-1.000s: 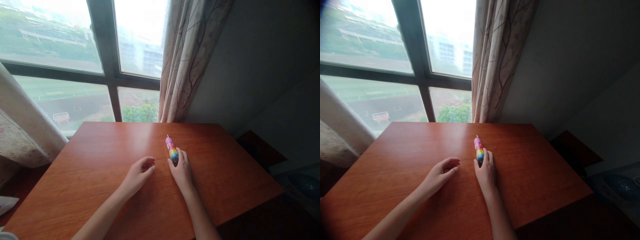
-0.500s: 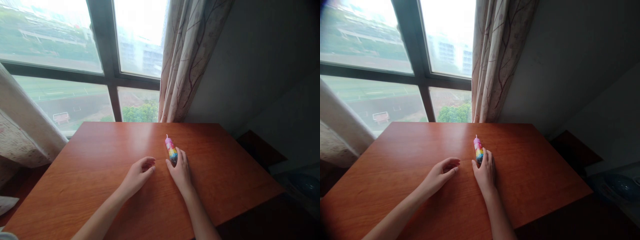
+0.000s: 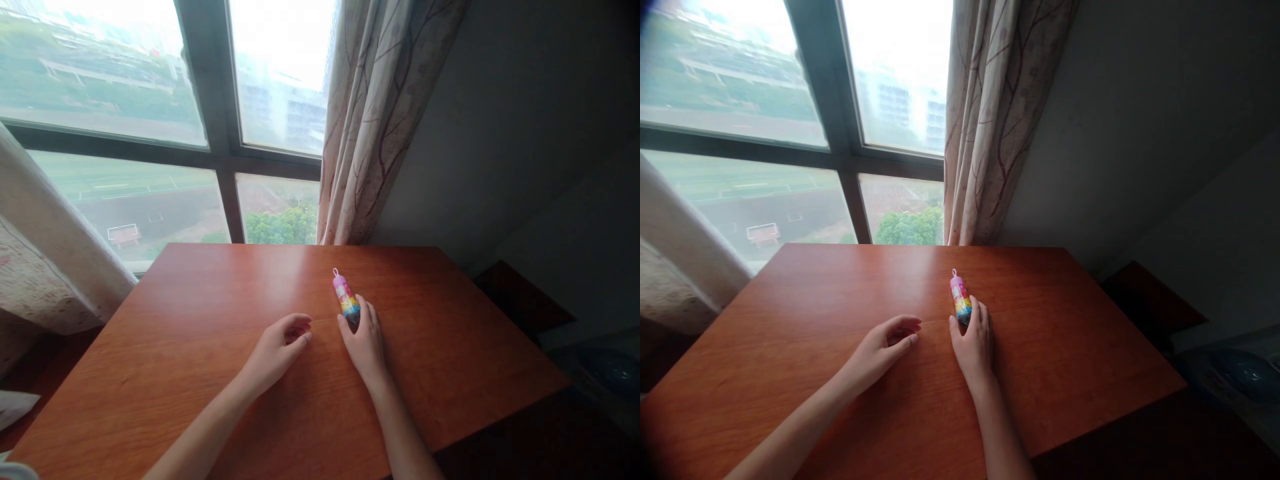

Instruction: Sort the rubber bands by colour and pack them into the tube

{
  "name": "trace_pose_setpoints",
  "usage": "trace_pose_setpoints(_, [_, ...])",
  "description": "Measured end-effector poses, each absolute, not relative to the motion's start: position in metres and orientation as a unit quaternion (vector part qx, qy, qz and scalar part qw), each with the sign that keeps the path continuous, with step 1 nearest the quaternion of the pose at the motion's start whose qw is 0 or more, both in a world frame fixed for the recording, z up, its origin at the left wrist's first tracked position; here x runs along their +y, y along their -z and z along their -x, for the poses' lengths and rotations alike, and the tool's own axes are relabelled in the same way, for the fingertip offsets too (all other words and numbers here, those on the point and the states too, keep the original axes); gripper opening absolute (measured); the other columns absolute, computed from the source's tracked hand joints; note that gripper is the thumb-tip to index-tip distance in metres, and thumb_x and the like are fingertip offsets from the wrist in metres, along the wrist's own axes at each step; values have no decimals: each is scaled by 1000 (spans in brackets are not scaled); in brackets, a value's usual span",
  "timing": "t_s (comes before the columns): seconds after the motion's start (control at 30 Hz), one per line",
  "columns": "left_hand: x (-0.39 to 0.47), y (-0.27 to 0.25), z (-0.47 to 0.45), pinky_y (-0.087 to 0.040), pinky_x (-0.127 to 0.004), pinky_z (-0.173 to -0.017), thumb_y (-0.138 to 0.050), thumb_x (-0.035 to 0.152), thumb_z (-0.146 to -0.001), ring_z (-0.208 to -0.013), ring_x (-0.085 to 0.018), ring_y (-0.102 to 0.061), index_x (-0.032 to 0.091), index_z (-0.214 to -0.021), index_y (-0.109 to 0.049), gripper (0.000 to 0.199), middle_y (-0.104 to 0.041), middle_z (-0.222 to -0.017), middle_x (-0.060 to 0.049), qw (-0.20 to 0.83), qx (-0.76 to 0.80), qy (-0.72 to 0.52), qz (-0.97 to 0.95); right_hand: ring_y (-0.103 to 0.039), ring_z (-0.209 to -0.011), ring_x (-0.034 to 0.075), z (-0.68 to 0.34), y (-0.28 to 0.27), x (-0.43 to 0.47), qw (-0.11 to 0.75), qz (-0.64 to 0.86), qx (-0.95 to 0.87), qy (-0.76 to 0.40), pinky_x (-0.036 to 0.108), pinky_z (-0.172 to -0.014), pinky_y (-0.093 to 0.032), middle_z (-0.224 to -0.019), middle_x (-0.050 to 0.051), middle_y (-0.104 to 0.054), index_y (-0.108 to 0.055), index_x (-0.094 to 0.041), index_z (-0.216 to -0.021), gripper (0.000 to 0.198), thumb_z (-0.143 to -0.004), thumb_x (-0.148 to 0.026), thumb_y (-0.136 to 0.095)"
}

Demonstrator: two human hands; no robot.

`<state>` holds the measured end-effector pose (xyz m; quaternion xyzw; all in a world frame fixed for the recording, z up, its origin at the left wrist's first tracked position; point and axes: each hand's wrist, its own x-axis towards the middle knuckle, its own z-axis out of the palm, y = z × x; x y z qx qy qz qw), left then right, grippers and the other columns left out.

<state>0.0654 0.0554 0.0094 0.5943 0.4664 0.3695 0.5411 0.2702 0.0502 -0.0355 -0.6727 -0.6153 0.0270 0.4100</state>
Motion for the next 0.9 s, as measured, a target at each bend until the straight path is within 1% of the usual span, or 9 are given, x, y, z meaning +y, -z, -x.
trace_pose_setpoints(0.17, [55, -9, -65, -54, -38, -87, -67, 37, -77, -93, -26, -68, 16, -100, -70, 32, -74, -99, -10, 540, 465, -374, -594, -54, -116, 28, -270, 31, 50, 433, 647, -627, -30, 45, -99, -45, -125, 14, -57, -48, -18, -133, 45, -91, -35, -51])
trace_pose_setpoints(0.3, [55, -8, -65, -54, -38, -88, -66, 37, -78, -94, -26, -68, 15, -101, -69, 32, -74, -101, -10, 537, 463, -370, -600, -53, -117, 27, -268, 30, 50, 439, 628, -641, -37, 43, -101, -45, -127, 14, -56, -48, -16, -133, 46, -91, -34, -52])
trace_pose_setpoints(0.53, [57, -4, -65, -53, -40, -91, -62, 36, -80, -97, -26, -68, 14, -105, -66, 33, -73, -104, -11, 530, 459, -355, -619, -53, -116, 30, -265, 32, 48, 399, 639, -657, -38, 47, -100, -44, -128, 15, -58, -47, -15, -136, 53, -92, -43, -53])
trace_pose_setpoints(0.9, [57, -4, -64, -53, -40, -92, -62, 35, -81, -98, -26, -68, 14, -106, -66, 33, -73, -105, -11, 528, 457, -350, -624, -54, -112, 29, -266, 32, 47, 383, 644, -661, -40, 46, -98, -44, -127, 14, -60, -48, -16, -135, 51, -92, -42, -52])
